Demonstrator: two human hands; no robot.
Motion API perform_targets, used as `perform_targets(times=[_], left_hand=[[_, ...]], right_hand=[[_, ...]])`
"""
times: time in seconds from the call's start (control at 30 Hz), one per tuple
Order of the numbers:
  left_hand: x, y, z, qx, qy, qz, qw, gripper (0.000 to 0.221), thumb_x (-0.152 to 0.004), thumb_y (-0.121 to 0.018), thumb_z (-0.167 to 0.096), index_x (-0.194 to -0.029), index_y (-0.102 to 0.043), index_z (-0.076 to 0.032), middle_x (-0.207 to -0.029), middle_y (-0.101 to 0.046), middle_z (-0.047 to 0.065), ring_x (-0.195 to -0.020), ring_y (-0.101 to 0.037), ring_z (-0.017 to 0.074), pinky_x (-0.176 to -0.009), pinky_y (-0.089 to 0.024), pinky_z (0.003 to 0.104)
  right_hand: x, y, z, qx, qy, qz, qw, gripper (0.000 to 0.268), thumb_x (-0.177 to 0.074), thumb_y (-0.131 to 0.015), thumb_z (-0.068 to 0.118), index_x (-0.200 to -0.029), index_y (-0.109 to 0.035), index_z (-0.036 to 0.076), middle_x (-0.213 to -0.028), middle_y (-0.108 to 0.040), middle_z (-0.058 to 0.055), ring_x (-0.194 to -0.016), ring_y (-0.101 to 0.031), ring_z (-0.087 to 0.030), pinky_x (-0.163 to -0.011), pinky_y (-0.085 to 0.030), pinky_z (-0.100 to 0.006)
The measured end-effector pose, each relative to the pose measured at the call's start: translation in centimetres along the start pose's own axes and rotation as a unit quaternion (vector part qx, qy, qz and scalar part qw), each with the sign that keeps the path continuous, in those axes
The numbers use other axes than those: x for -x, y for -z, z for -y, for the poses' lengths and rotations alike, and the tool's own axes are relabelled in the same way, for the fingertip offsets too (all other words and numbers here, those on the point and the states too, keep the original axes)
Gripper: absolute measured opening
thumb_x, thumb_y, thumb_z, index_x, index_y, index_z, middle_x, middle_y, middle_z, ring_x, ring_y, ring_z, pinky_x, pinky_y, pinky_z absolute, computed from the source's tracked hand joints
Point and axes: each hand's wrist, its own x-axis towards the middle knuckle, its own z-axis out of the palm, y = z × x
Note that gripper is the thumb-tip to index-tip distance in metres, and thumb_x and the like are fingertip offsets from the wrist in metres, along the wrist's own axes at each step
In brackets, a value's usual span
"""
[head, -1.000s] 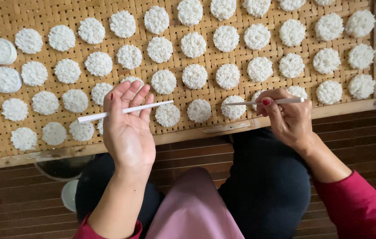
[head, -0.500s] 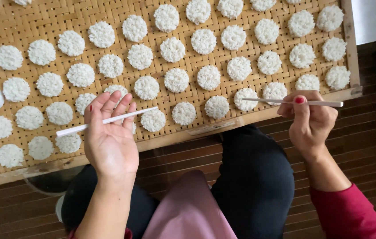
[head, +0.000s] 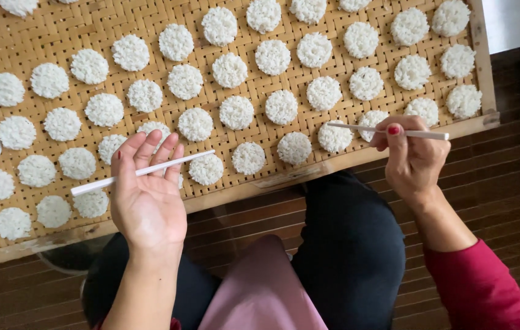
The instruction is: Adjusting or marking small circular food items on a woven tray using a small stick
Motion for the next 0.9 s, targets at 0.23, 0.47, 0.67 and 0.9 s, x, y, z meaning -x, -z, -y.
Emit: perform_targets(times=[0.23, 0.47, 0.67, 0.9], left_hand=[[0.1, -0.2, -0.2, -0.005, 0.007, -0.008, 1.000, 0.029, -0.107, -0.047, -0.028, -0.123, -0.059, -0.007, -0.124, -0.063, 0.012, -0.120, -0.063, 0.0289, -0.113, -0.051, 0.047], [0.5, -1.2, -0.6, -0.018, 0.031, -0.052, 0.998, 0.028, -0.105, -0.049, -0.028, -0.121, -0.059, -0.007, -0.122, -0.062, 0.012, -0.120, -0.062, 0.0281, -0.114, -0.051, 0.045], [0.1, -0.6, 0.1, -0.030, 0.032, -0.044, 0.998, 0.028, -0.106, -0.047, -0.027, -0.121, -0.060, -0.007, -0.123, -0.062, 0.012, -0.123, -0.062, 0.0304, -0.115, -0.051, 0.048], [-0.1, -0.3, 0.3, -0.035, 0.044, -0.055, 0.997, 0.030, -0.107, -0.047, -0.031, -0.120, -0.061, -0.008, -0.123, -0.062, 0.011, -0.124, -0.061, 0.0299, -0.116, -0.050, 0.048]], right_hand=[[0.6, 0.7, -1.6, -0.023, 0.028, -0.003, 0.999, 0.017, -0.107, -0.045, -0.006, -0.096, -0.059, -0.008, -0.071, -0.063, -0.014, -0.050, -0.054, -0.016, -0.044, -0.044, -0.024], [3.0, 2.3, -0.1, 0.069, -0.040, -0.058, 0.995, 0.018, -0.111, -0.046, 0.000, -0.101, -0.058, -0.010, -0.070, -0.062, -0.012, -0.059, -0.058, -0.018, -0.056, -0.044, -0.026], [4.0, 1.9, -1.2, 0.053, -0.049, -0.034, 0.997, 0.010, -0.106, -0.051, -0.006, -0.102, -0.059, -0.009, -0.077, -0.067, -0.014, -0.059, -0.060, -0.016, -0.051, -0.045, -0.024], [4.6, 2.5, -0.6, 0.040, -0.066, -0.058, 0.995, 0.018, -0.109, -0.046, 0.002, -0.099, -0.059, -0.007, -0.074, -0.063, -0.012, -0.056, -0.052, -0.015, -0.054, -0.040, -0.024]])
